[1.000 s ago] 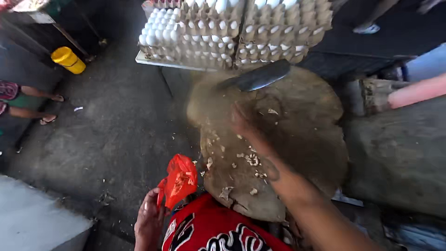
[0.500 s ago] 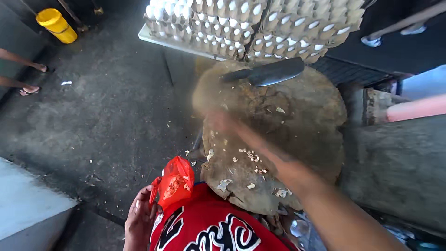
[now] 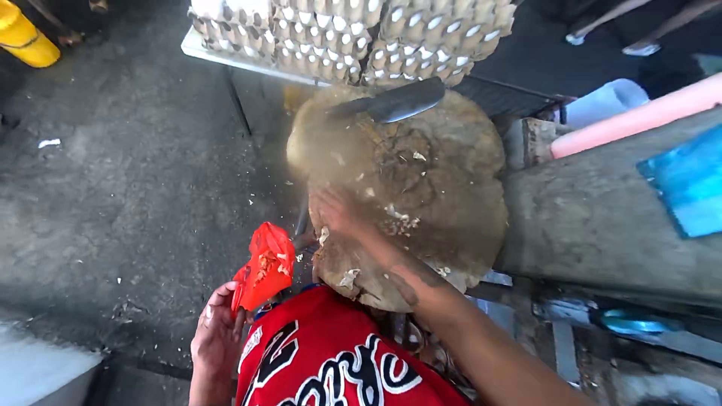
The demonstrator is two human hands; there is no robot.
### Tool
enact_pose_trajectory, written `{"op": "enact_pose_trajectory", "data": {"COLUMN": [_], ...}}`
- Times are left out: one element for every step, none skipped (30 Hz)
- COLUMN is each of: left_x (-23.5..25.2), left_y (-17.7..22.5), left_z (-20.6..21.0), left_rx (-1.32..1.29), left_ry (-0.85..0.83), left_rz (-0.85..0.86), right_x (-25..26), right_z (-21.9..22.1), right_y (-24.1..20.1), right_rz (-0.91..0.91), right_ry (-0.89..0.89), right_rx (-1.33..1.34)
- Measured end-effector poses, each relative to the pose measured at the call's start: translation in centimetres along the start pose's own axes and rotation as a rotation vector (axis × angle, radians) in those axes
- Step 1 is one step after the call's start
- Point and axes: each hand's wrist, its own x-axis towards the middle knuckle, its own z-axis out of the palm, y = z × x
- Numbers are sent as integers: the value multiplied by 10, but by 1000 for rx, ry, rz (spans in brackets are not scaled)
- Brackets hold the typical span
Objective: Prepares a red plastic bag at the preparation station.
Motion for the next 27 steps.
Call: {"op": "enact_pose_trajectory", "data": {"left_x": [-1, -4, -8, -12, -16, -21, -23, -25, -26, -26, -27, -29, -32, -35, -38, -41, -45, -48, -52, -53, -53, -51, -49, -45, -40, -35, -30], "left_y": [2, 3, 3, 2, 0, -2, -3, -4, -5, -5, -5, -6, -7, -8, -9, -11, -14, -17, -21, -25, -27, -26, -25, -23, -22, -21, -19], "left_z": [-2, -4, -7, -11, -13, -15, -16, -16, -15, -13, -10, -6, -4, -3, -3, -4, -6, -9, -11, -13, -14, -16, -17, -19, -19, -20, -20], "left_rx": [0, -4, -13, -27, -47, -63, -72, -73, -71, -65, -52, -34, -27, -20, -14, -19, -35, -50, -63, -74, -79, -76, -63, -47, -35, -21, -2], "left_ry": [-1, 21, 51, 82, 102, 114, 112, 106, 100, 99, 104, 117, 116, 120, 128, 131, 130, 135, 143, 143, 142, 142, 153, 161, 158, 139, 119], "left_rz": [10, 18, 22, 25, 28, 26, 27, 25, 19, 11, 0, -10, -12, -11, -9, -7, -8, -15, -26, -34, -36, -37, -37, -34, -26, -20, -13], "right_x": [-14, -35, -58, -76, -88, -91, -82, -64, -40, -14, 14, 40, 63, 80, 90, 93, 87, 73, 51, 22, -9, -40, -68, -92, -112, -129, -144], "right_z": [-3, -8, -15, -23, -30, -38, -47, -56, -63, -68, -71, -71, -68, -63, -58, -54, -52, -51, -50, -47, -42, -40, -42, -47, -57, -69, -83], "right_y": [8, 18, 25, 32, 37, 38, 36, 35, 37, 42, 49, 58, 65, 71, 74, 73, 70, 65, 59, 56, 57, 58, 59, 60, 60, 60, 61], "right_rz": [38, 68, 99, 121, 129, 135, 146, 164, 197, 241, 282, 308, 330, 342, 331, 302, 256, 201, 146, 95, 50, 22, 10, 18, 59, 144, 265], "right_ry": [32, 80, 103, 122, 158, 208, 246, 270, 266, 231, 178, 133, 78, 16, -30, -64, -86, -99, -112, -108, -92, -84, -48, 37, 138, 211, 251], "right_rx": [-11, -32, -45, -54, -44, -28, -6, 18, 48, 80, 92, 88, 95, 104, 71, 29, 2, -12, -30, -44, -51, -35, -4, 41, 77, 83, 86]}}
